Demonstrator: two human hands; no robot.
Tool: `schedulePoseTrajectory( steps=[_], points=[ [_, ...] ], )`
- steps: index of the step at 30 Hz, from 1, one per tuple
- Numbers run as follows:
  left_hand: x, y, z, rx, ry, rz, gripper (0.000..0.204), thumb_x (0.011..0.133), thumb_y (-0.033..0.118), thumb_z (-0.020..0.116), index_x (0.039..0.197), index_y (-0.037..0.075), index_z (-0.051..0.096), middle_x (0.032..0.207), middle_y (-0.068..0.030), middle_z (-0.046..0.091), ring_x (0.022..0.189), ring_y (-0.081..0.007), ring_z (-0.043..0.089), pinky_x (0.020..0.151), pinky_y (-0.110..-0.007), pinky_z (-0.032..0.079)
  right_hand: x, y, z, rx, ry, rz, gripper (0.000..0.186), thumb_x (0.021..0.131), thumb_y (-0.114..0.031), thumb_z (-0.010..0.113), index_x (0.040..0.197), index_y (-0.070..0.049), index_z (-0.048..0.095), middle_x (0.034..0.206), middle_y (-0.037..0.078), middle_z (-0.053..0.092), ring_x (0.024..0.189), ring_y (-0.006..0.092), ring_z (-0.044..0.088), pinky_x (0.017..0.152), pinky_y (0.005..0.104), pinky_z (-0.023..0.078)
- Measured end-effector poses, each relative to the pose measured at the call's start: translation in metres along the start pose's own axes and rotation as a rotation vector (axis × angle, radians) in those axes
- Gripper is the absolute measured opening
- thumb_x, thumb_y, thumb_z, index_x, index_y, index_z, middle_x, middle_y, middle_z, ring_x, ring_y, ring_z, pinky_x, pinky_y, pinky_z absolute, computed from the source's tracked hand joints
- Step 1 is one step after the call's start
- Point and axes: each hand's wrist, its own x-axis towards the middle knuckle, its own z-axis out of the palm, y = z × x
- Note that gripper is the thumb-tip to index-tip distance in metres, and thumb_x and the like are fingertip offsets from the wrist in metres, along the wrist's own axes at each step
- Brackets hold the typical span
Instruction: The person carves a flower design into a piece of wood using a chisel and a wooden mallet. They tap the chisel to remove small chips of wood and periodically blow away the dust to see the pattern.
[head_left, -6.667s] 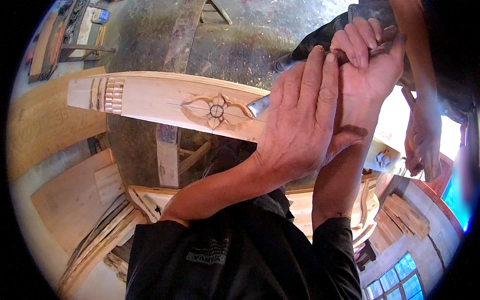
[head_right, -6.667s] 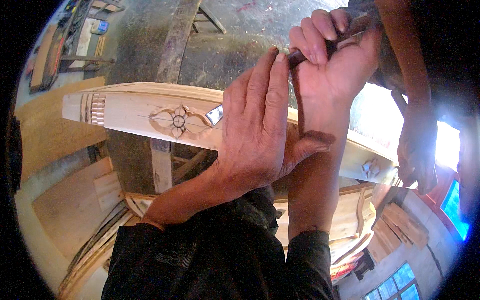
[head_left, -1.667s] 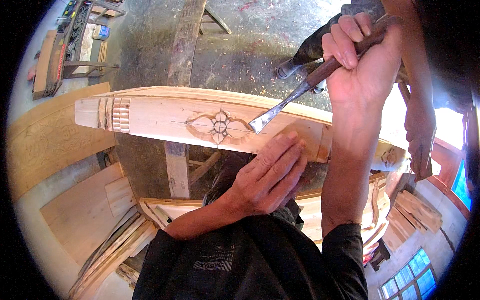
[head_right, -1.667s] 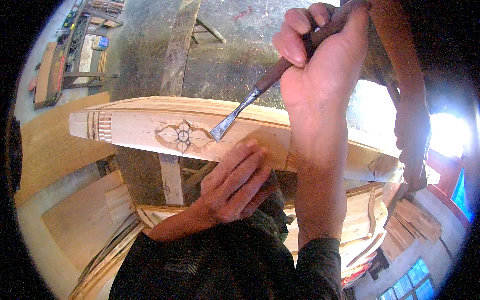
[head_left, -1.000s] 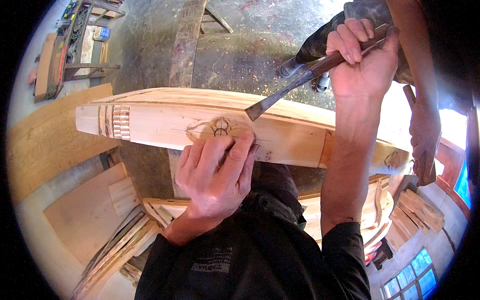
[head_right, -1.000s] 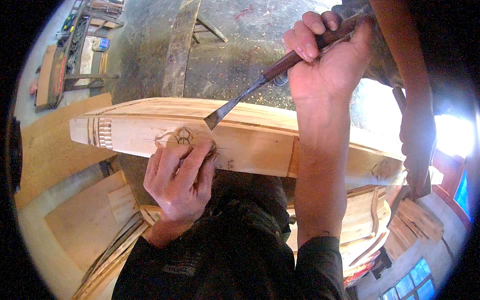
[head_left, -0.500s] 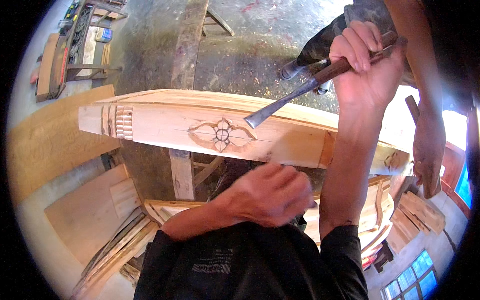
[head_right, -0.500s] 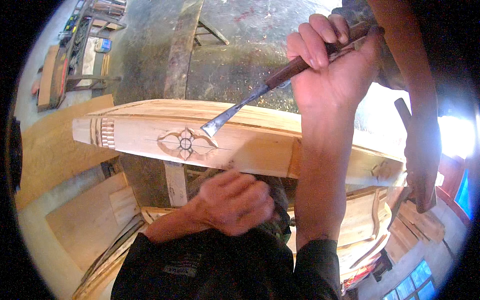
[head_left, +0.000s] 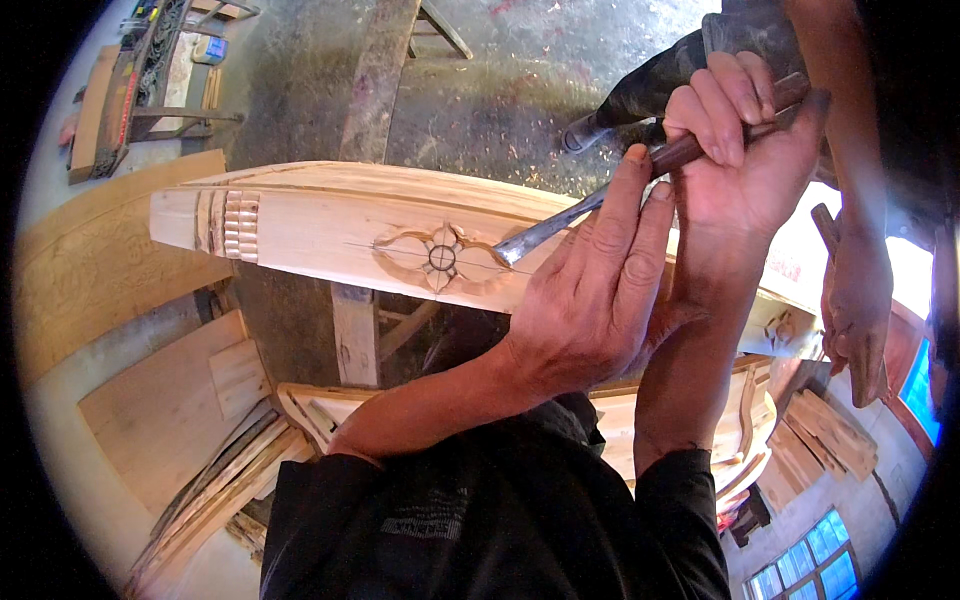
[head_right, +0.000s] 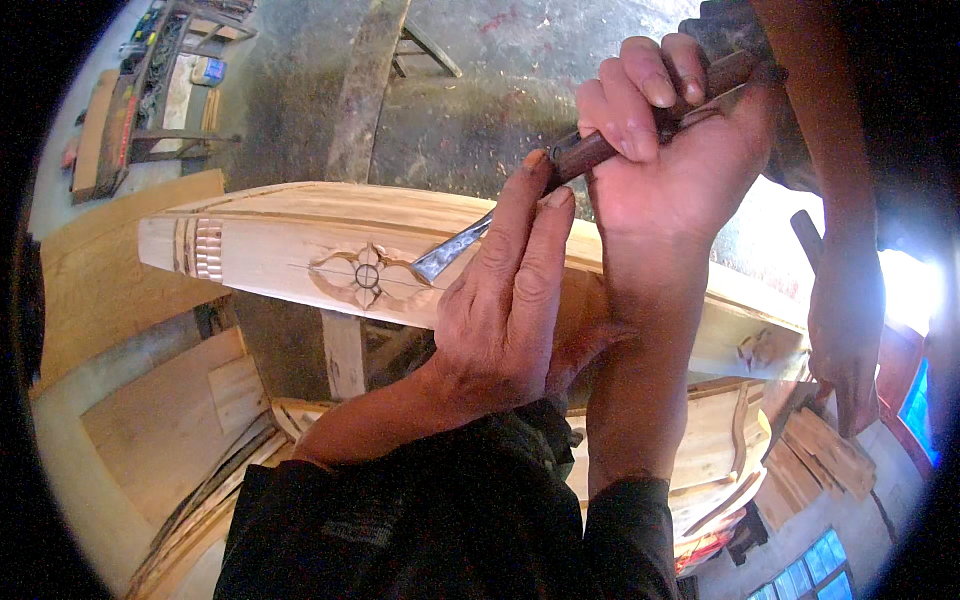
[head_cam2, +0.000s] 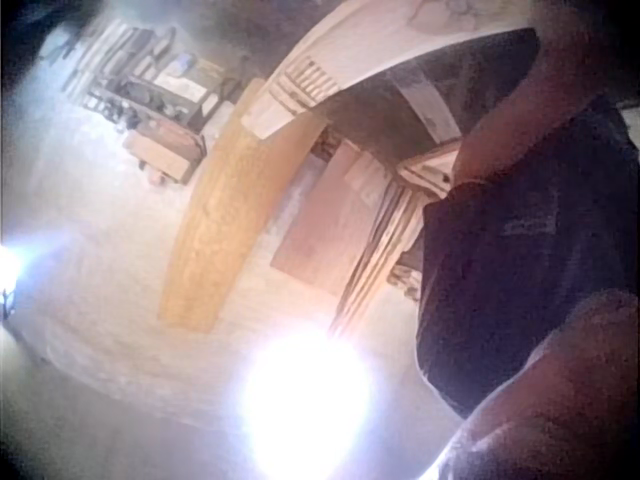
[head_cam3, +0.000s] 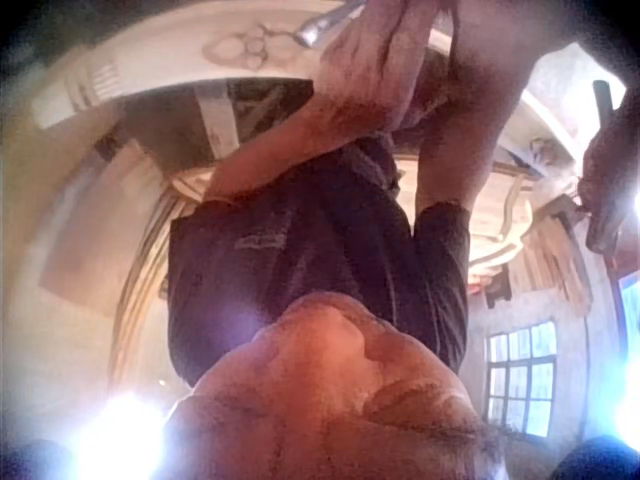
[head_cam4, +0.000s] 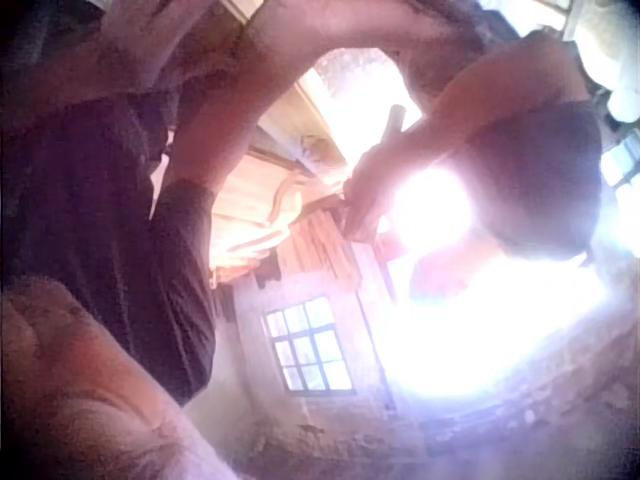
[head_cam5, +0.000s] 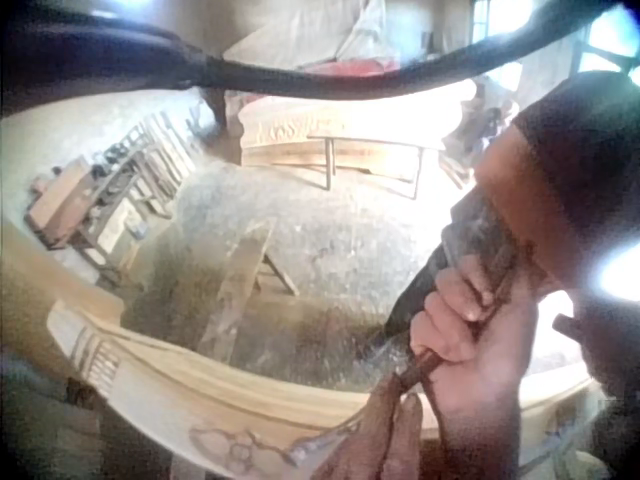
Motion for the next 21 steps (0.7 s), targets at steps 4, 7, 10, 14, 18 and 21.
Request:
schedulePoseTrajectory(
  steps=[4, 7, 10, 14, 18, 21],
  points=[
    [0.002, 0.003, -0.002, -0.017, 0.021, -0.002, 0.091, 0.091, 0.046, 0.075, 0.144, -0.019, 0.041, 0.143, -0.0455, 0.046, 0.127, -0.0507, 0.059, 0.096, -0.045, 0.057, 0.0, -0.001, -0.003, 0.002, -0.069, 0.004, 0.065, 0.105, -0.066, 0.033, 0.072, -0.011, 0.042, 0.067, 0.002, 0.04, 0.047, 0.0114, 0.031, 0.051, 0.0262, 0.029],
    [0.001, 0.001, 0.001, -0.038, 0.056, 0.018, 0.092, 0.091, 0.048, 0.075, 0.143, -0.02, 0.041, 0.141, -0.0452, 0.047, 0.127, -0.0513, 0.059, 0.099, -0.047, 0.056, -0.002, 0.0, -0.001, -0.014, -0.078, -0.028, 0.059, 0.105, -0.06, 0.04, 0.072, -0.011, 0.042, 0.067, 0.001, 0.041, 0.047, 0.0109, 0.031, 0.051, 0.0253, 0.03],
    [0.002, 0.001, 0.001, -0.065, 0.068, 0.015, 0.094, 0.09, 0.049, 0.076, 0.142, -0.021, 0.041, 0.141, -0.0451, 0.048, 0.127, -0.0521, 0.058, 0.101, -0.047, 0.055, -0.003, 0.002, 0.001, -0.025, -0.092, -0.048, 0.057, 0.105, -0.058, 0.042, 0.073, -0.011, 0.043, 0.067, 0.001, 0.041, 0.046, 0.0108, 0.031, 0.05, 0.0249, 0.029],
    [0.002, 0.003, 0.003, -0.064, 0.069, -0.013, 0.097, 0.087, 0.051, 0.078, 0.141, -0.021, 0.042, 0.141, -0.0451, 0.046, 0.128, -0.0528, 0.057, 0.101, -0.048, 0.055, -0.002, 0.001, -0.005, -0.05, -0.08, -0.049, 0.061, 0.105, -0.063, 0.039, 0.072, -0.011, 0.043, 0.067, 0.001, 0.042, 0.046, 0.0109, 0.032, 0.049, 0.0248, 0.028],
    [0.002, 0.006, -0.001, -0.08, 0.013, -0.053, 0.098, 0.085, 0.052, 0.079, 0.141, -0.02, 0.042, 0.143, -0.0435, 0.046, 0.128, -0.0522, 0.057, 0.103, -0.047, 0.053, -0.002, 0.003, -0.008, -0.048, -0.035, -0.055, 0.064, 0.105, -0.065, 0.037, 0.071, -0.012, 0.042, 0.066, 0.001, 0.041, 0.044, 0.0106, 0.03, 0.047, 0.0248, 0.027],
    [0.001, 0.008, 0.0, -0.102, -0.002, -0.065, 0.099, 0.085, 0.053, 0.079, 0.141, -0.02, 0.043, 0.141, -0.0418, 0.05, 0.128, -0.0504, 0.058, 0.104, -0.047, 0.053, -0.012, 0.001, -0.015, -0.028, 0.037, -0.084, 0.064, 0.105, -0.066, 0.037, 0.07, -0.012, 0.041, 0.064, 0.0, 0.04, 0.043, 0.0102, 0.029, 0.046, 0.025, 0.027]
  ],
)
